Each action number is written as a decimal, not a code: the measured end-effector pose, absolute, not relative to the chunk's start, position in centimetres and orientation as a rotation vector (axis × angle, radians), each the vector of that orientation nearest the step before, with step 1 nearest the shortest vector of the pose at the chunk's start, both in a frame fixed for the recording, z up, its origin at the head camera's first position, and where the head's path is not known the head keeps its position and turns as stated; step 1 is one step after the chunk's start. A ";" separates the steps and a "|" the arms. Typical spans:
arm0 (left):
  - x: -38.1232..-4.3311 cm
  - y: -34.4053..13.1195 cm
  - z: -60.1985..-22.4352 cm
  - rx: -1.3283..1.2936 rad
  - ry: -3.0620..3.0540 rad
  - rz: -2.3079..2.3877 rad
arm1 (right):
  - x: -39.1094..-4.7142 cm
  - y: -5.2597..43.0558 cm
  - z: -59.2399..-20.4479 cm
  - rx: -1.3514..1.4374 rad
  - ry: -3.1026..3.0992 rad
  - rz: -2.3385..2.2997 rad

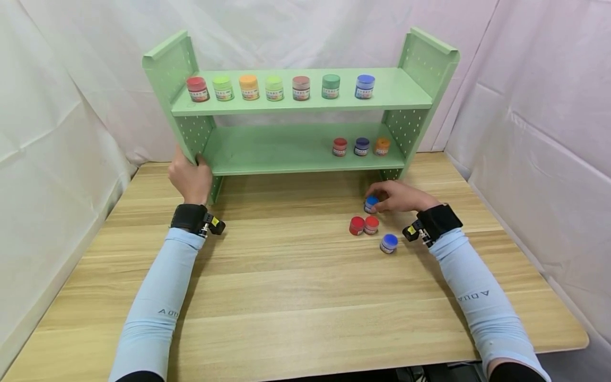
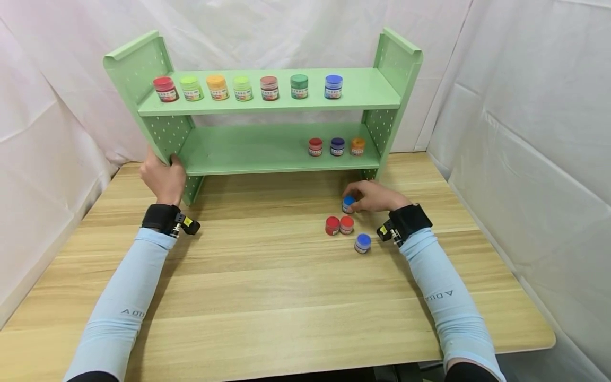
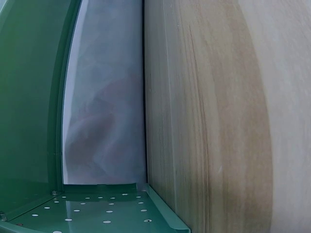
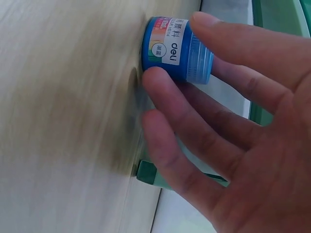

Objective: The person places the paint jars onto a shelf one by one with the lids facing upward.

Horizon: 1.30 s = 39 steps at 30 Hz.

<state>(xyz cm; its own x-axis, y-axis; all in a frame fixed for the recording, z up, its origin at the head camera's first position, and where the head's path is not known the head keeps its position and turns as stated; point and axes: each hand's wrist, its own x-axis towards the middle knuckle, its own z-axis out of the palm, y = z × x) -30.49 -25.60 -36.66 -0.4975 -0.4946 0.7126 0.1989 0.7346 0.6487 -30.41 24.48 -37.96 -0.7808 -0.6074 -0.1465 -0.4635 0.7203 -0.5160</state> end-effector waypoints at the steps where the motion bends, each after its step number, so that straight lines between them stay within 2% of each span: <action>1: -30.5 -25.6 -36.7 0.228 -1.917 -0.853 | -30.4 24.5 -37.9 -0.843 2.627 -0.663; 16: -30.6 -25.5 -36.6 0.232 -1.922 -0.850 | -30.1 24.6 -36.7 -0.934 2.701 -0.642; 39: -30.2 -25.5 -36.4 0.249 -1.934 -0.865 | -27.1 22.7 -32.0 -1.050 2.794 -0.689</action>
